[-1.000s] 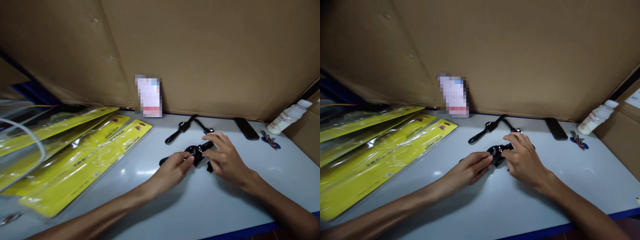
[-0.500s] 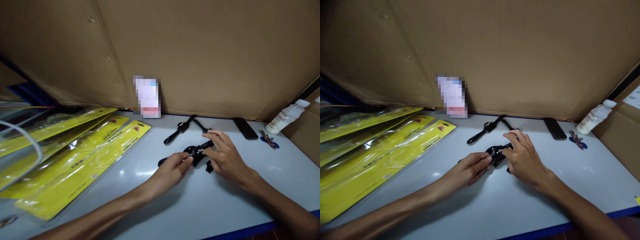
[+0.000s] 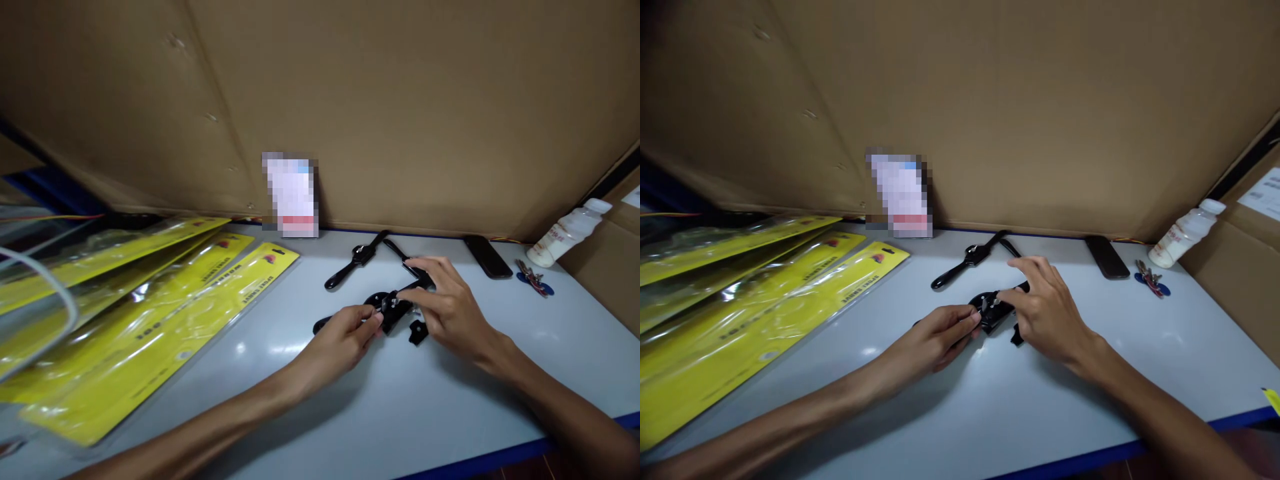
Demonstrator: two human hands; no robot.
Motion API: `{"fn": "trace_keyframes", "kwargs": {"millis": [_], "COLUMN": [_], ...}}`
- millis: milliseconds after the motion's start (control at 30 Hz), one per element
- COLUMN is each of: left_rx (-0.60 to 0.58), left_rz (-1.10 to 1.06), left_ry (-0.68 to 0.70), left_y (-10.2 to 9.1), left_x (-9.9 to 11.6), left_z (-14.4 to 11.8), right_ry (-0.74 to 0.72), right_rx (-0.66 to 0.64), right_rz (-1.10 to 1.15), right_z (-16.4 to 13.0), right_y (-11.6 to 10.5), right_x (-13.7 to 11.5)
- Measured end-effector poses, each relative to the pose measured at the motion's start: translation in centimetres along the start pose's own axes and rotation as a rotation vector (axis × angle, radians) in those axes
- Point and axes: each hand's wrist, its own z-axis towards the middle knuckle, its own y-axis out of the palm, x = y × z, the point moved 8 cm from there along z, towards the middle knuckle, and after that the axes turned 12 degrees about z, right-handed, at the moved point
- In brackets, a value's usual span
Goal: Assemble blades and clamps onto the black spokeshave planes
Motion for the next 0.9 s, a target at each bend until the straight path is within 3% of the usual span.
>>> {"fn": "trace_keyframes", "kwargs": {"millis": [100,200,300,467,733,900], "left_rx": [0.053,0.125,0.191,0.263,0.237,0.228], "left_rz": [0.054,0.163,0.277,0.434,0.461,0.396], "left_ry": [0.042,0.109,0.155,0.198,0.165,0.144], "left_y": [-0.1,-0.4,-0.7,-1.1,-0.9,-1.0], "left_x": [0.1,0.6,1.3,2.5,2.1,1.4], "left_z": [0.0,-0.2,-0.6,-1.2,-1.1,-0.7], "right_ry": [0.196,0.352,0.309,0.231,0.399,0.271], "right_rx": [0.008,-0.087,-0.177,-0.198,-0.142,-0.153], "right_rz": [0.01,0.024,0.038,-0.018,0.146,0.153], "right_z": [-0.1,-0.5,-0.6,-0.7,-0.8,-0.8], "right_y": [0.6,2.0,2.9,2.8,3.3,3.5], "right_x": [1.1,1.8,1.3,0.6,1.5,0.7]}}
